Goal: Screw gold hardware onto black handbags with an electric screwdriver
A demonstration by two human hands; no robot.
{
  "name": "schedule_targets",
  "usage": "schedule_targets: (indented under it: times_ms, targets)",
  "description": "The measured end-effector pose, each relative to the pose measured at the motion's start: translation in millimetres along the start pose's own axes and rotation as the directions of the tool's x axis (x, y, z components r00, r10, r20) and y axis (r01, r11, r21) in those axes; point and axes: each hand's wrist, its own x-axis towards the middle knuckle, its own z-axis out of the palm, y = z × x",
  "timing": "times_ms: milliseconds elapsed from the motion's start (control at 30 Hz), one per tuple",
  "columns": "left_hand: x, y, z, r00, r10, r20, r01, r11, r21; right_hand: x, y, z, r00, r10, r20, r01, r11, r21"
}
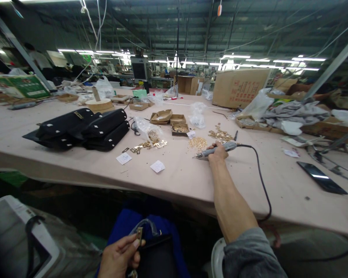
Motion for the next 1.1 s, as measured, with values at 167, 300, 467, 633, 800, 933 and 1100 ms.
schedule_targets:
  times_ms: [167,300,467,633,800,933,1100]
  targets:
    - [-1,0,0.0,1.0,0.006,-0.013,-0.006,1.0,-0.013,0,0,0,1.0,-0.006,-0.013,0.006,1.0,-0.008]
    - [-1,1,-1.0,1.0,-0.019,0.006,0.019,1.0,-0.009,-1,0,0,1.0,-0.02,-0.024,0.02,1.0,-0.01]
    - [-1,0,-3.1,1.0,-0.008,0.024,0.007,1.0,0.019,-4,-1,1,0.998,-0.058,-0.024,0.058,0.998,-0.024]
    - [0,-3,-3.6,1.0,0.01,0.023,-0.01,0.999,0.032,-8,-4,0,0.994,-0.103,0.025,0.103,0.994,-0.02]
    - [4,-6,-7.2,0.999,0.014,0.04,-0.017,0.998,0.066,-12,-3,-2,0.995,-0.047,0.087,0.048,0.999,-0.019]
    - [6,-7,-9.9,0.998,-0.01,0.058,0.007,0.998,0.062,-15,4,-1,0.993,-0.009,0.12,0.012,0.999,-0.029]
    - [4,-3,-8.2,0.998,-0.016,0.062,0.012,0.998,0.062,-15,15,0,0.987,0.014,0.157,-0.004,0.998,-0.061]
